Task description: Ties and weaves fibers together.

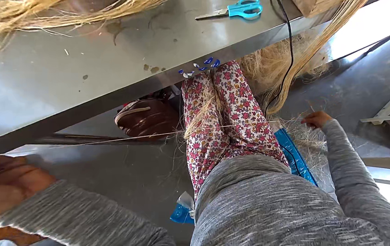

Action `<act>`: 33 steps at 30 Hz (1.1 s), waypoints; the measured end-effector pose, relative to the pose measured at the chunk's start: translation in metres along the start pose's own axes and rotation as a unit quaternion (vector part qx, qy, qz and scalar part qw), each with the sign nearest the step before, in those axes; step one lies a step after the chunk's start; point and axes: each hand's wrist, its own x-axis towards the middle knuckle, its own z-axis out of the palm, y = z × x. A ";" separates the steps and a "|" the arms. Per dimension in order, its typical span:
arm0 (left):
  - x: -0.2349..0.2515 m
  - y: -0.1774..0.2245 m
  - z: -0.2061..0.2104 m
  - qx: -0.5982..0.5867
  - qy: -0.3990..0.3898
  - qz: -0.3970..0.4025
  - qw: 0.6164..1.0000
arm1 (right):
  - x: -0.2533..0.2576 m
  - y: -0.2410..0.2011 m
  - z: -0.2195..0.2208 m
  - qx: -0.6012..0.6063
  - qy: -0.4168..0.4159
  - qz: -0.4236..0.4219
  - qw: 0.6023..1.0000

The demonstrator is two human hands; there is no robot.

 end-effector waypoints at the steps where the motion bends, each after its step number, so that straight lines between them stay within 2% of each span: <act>1: 0.002 -0.005 -0.007 -0.009 -0.027 -0.010 1.000 | 0.020 0.018 0.010 -0.082 0.001 0.035 0.996; 3: 0.011 -0.017 -0.030 0.004 -0.128 -0.012 0.992 | 0.041 0.024 0.017 -0.271 -0.016 0.091 0.958; 4: 0.004 -0.020 -0.033 0.026 -0.174 -0.003 0.984 | 0.031 0.008 0.013 -0.305 -0.006 0.100 0.947; 6: -0.030 -0.017 -0.026 0.111 -0.290 -0.001 0.951 | -0.022 -0.053 -0.005 -0.278 0.051 0.068 0.957; 8: -0.082 -0.013 -0.003 0.163 -0.383 0.000 0.909 | -0.074 -0.110 -0.017 -0.205 0.148 -0.044 0.967; 10: -0.134 -0.019 0.021 0.179 -0.452 -0.012 0.874 | -0.115 -0.153 -0.010 -0.091 0.230 -0.216 0.945; 11: -0.154 -0.027 0.029 0.176 -0.476 -0.027 0.861 | -0.132 -0.171 0.001 -0.021 0.231 -0.311 0.922; 12: -0.169 -0.037 0.033 0.170 -0.497 -0.040 0.850 | -0.148 -0.186 0.016 0.056 0.188 -0.391 0.899; 13: -0.182 -0.047 0.036 0.167 -0.513 -0.044 0.841 | -0.164 -0.200 0.032 0.131 0.111 -0.450 0.877; 15: -0.199 -0.062 0.038 0.175 -0.546 -0.048 0.818 | -0.190 -0.219 0.063 0.217 -0.054 -0.491 0.842; 16: -0.203 -0.067 0.037 0.184 -0.562 -0.043 0.805 | -0.198 -0.225 0.076 0.229 -0.107 -0.497 0.830; 18: -0.207 -0.073 0.035 0.200 -0.583 -0.021 0.787 | -0.205 -0.235 0.092 0.221 -0.157 -0.506 0.819; 21: -0.204 -0.074 0.033 0.211 -0.594 0.004 0.776 | -0.204 -0.244 0.101 0.192 -0.170 -0.513 0.819; 26: -0.200 -0.074 0.033 0.211 -0.596 0.007 0.775 | -0.203 -0.247 0.105 0.175 -0.143 -0.562 0.796; 33: -0.190 -0.081 0.035 0.149 -0.593 -0.140 0.778 | -0.199 -0.246 0.110 0.226 -0.134 -0.583 0.769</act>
